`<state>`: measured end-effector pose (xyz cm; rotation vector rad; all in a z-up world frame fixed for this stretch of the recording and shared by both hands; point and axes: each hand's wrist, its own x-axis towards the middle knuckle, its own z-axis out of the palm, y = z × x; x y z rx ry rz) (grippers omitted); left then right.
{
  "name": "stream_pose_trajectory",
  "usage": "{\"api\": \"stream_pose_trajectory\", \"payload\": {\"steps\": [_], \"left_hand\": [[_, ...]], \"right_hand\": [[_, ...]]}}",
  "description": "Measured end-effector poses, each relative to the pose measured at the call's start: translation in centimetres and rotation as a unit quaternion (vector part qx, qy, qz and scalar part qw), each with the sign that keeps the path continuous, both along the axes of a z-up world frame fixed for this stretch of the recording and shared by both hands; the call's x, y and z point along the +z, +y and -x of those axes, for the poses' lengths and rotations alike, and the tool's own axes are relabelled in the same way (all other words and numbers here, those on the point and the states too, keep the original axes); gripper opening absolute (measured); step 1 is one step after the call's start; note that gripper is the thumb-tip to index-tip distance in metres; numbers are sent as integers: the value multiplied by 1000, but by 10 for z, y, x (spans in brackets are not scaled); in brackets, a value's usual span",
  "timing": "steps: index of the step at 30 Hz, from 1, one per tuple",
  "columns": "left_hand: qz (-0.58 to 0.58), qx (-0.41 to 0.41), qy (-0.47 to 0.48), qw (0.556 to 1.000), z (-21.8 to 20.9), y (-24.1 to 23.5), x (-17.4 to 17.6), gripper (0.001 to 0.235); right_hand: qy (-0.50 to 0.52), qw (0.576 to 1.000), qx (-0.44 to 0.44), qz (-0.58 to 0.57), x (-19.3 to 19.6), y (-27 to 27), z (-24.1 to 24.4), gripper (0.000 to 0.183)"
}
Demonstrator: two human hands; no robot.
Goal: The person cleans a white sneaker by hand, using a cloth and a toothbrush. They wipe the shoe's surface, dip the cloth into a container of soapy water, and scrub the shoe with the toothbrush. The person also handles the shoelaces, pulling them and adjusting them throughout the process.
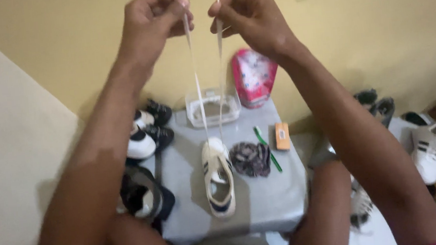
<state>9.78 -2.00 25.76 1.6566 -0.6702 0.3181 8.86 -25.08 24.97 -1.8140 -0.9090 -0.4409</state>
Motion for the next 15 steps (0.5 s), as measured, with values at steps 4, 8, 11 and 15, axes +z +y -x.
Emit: {"api": "stream_pose_trajectory", "payload": {"steps": [4,8,11,15], "left_hand": [[24,-64,123,990,3,8,-17,9],[-154,-19,172,973,16,16,-81,14],[-209,-28,168,963,20,21,-158,18],[-278,-3,272,921,44,27,-276,26]], "right_hand": [[116,993,16,-31,-32,-2,2,3],[149,983,-55,92,-108,-7,11,18],[139,979,-60,137,-188,-14,8,16],[218,963,-44,151,-265,-8,40,10]]}}
